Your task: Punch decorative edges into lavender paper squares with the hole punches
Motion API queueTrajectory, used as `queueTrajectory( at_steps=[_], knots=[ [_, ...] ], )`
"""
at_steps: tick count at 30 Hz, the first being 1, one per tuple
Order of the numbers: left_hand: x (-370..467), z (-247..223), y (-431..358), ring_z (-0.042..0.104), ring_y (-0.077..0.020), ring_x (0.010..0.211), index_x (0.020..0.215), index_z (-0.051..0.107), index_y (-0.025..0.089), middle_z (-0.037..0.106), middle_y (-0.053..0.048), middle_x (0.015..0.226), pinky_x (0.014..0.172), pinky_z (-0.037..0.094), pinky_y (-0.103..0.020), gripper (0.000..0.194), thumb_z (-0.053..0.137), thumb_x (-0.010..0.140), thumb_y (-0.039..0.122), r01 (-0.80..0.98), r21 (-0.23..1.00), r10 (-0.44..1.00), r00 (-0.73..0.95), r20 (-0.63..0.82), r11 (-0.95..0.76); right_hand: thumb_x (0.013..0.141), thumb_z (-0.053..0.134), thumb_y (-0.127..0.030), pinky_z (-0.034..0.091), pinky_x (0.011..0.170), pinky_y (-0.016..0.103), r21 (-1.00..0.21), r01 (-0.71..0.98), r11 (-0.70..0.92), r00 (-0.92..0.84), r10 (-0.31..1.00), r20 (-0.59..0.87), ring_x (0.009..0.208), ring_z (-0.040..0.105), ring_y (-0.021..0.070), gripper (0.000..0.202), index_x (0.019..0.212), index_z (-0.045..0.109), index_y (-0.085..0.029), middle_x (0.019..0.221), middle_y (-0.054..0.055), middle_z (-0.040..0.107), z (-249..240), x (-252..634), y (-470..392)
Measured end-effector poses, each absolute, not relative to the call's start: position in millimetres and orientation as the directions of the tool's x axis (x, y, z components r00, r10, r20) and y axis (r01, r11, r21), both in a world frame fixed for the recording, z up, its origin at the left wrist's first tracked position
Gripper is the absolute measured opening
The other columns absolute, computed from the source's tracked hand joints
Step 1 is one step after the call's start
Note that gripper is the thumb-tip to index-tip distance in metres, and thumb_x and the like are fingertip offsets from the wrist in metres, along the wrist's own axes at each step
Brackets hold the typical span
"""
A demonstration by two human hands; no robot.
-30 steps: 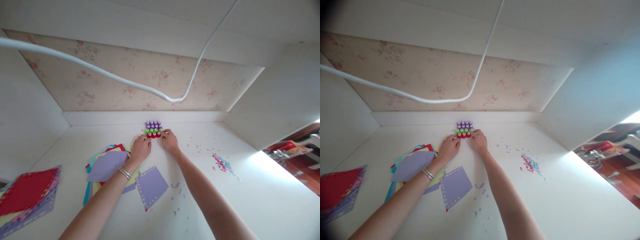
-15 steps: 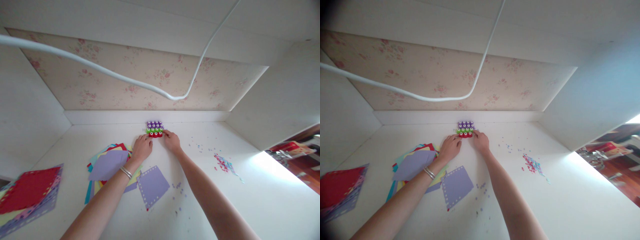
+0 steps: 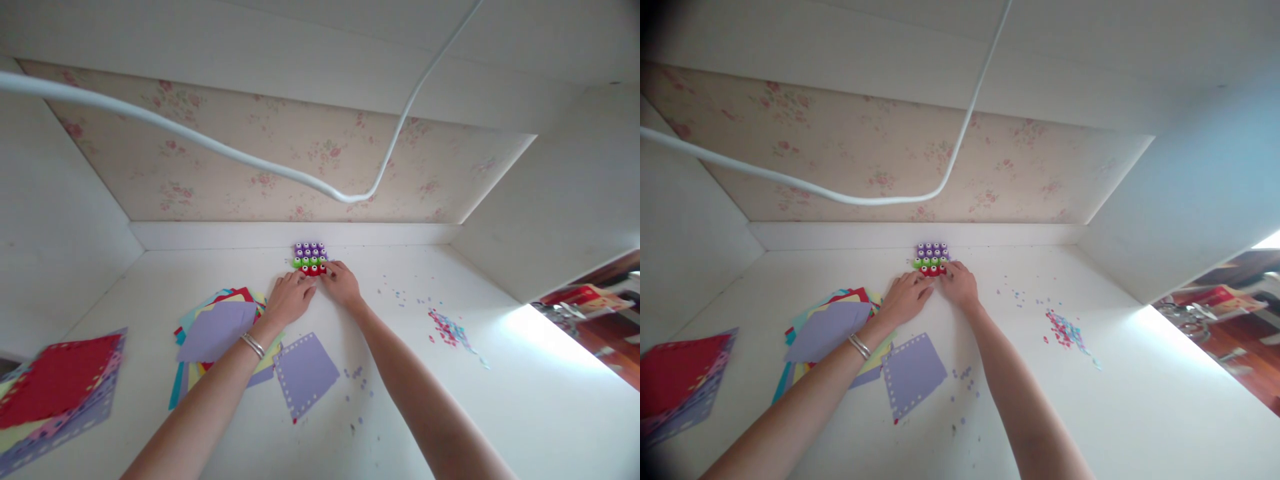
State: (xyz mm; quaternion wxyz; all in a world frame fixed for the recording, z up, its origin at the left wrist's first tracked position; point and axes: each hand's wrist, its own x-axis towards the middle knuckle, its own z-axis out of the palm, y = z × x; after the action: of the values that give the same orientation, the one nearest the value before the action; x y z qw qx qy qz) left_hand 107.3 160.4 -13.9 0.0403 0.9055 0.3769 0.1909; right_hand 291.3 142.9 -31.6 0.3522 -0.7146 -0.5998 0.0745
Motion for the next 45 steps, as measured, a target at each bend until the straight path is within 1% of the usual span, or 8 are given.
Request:
queueTrajectory(
  at_steps=[14, 20, 24, 26, 29, 31, 41, 45],
  knots=[
    [108, -15, 161, 0.05, -0.0295, 0.108, 0.129, 0.056, 0.029, 0.057, -0.01, 0.117, 0.092, 0.037, -0.043, 0.038, 0.044, 0.096, 0.042, 0.697, 0.178, 0.712, 0.634, 0.302, -0.695, 0.083, 0.061, -0.032, 0.048, 0.082, 0.03, -0.77, 0.628, -0.112, 0.448, 0.861, 0.241, 0.082, 0.065, 0.0171, 0.026, 0.108, 0.066, -0.024, 0.092, 0.002, 0.072, -28, 293, 141],
    [111, 8, 147, 0.057, -0.0266, 0.102, 0.109, 0.066, 0.02, 0.063, -0.012, 0.107, 0.092, 0.037, -0.043, 0.029, 0.041, 0.098, 0.031, 0.671, 0.166, 0.686, 0.664, 0.298, -0.722, 0.082, 0.058, -0.044, 0.052, 0.075, 0.03, -0.915, 0.395, -0.087, 0.552, 0.818, 0.16, 0.088, 0.067, 0.0191, 0.036, 0.109, 0.06, -0.019, 0.11, 0.009, 0.069, -9, 286, 114],
    [93, 24, 113, 0.058, -0.0246, 0.102, 0.106, 0.065, 0.02, 0.065, -0.01, 0.106, 0.095, 0.036, -0.042, 0.036, 0.03, 0.101, 0.03, 0.665, 0.197, 0.688, 0.646, 0.331, -0.72, 0.085, 0.054, -0.051, 0.056, 0.068, 0.031, -0.971, 0.235, -0.044, 0.506, 0.859, 0.083, 0.083, 0.07, 0.0198, 0.038, 0.106, 0.057, -0.02, 0.1, 0.009, 0.072, 3, 271, 57],
    [75, 24, 89, 0.057, -0.0232, 0.103, 0.105, 0.065, 0.022, 0.065, -0.008, 0.105, 0.094, 0.038, -0.038, 0.035, 0.033, 0.101, 0.032, 0.668, 0.221, 0.699, 0.634, 0.331, -0.711, 0.085, 0.059, -0.05, 0.057, 0.071, 0.032, -1.0, 0.007, -0.003, 0.437, 0.9, 0.0, 0.083, 0.071, 0.0189, 0.032, 0.101, 0.058, -0.022, 0.1, 0.007, 0.072, 7, 264, 23],
    [46, 15, 52, 0.056, -0.0264, 0.107, 0.116, 0.063, 0.021, 0.064, -0.01, 0.111, 0.096, 0.039, -0.039, 0.034, 0.052, 0.092, 0.043, 0.693, 0.248, 0.735, 0.618, 0.279, -0.677, 0.08, 0.071, -0.043, 0.057, 0.073, 0.032, -0.94, -0.341, -0.018, 0.288, 0.95, -0.123, 0.078, 0.071, 0.0173, 0.03, 0.102, 0.061, -0.025, 0.096, 0.004, 0.072, 12, 256, -17],
    [31, 9, 31, 0.053, -0.0289, 0.112, 0.121, 0.06, 0.021, 0.062, -0.011, 0.117, 0.097, 0.039, -0.041, 0.043, 0.061, 0.086, 0.046, 0.717, 0.246, 0.758, 0.613, 0.225, -0.652, 0.076, 0.076, -0.038, 0.057, 0.074, 0.03, -0.898, -0.437, -0.058, 0.229, 0.958, -0.173, 0.076, 0.071, 0.016, 0.034, 0.105, 0.064, -0.024, 0.093, 0.004, 0.073, 13, 253, -32],
    [19, -1, 15, 0.051, -0.037, 0.118, 0.129, 0.056, 0.019, 0.062, -0.013, 0.121, 0.094, 0.038, -0.051, 0.058, 0.071, 0.078, 0.041, 0.8, 0.29, 0.851, 0.504, 0.151, -0.525, 0.079, 0.076, -0.031, 0.057, 0.082, 0.026, -0.809, -0.569, -0.146, 0.083, 0.969, -0.233, 0.087, 0.071, 0.0152, 0.033, 0.108, 0.069, -0.018, 0.103, 0.008, 0.074, 7, 250, -35],
    [15, -4, 17, 0.059, -0.0286, 0.104, 0.104, 0.067, 0.019, 0.065, -0.009, 0.106, 0.093, 0.042, -0.044, 0.025, 0.067, 0.083, 0.032, 0.709, 0.438, 0.83, 0.52, 0.202, -0.552, 0.08, 0.075, -0.032, 0.057, 0.083, 0.027, -0.803, -0.566, -0.183, 0.043, 0.967, -0.251, 0.086, 0.072, 0.0159, 0.033, 0.109, 0.069, -0.018, 0.103, 0.008, 0.074, 2, 252, -31]
  ],
)
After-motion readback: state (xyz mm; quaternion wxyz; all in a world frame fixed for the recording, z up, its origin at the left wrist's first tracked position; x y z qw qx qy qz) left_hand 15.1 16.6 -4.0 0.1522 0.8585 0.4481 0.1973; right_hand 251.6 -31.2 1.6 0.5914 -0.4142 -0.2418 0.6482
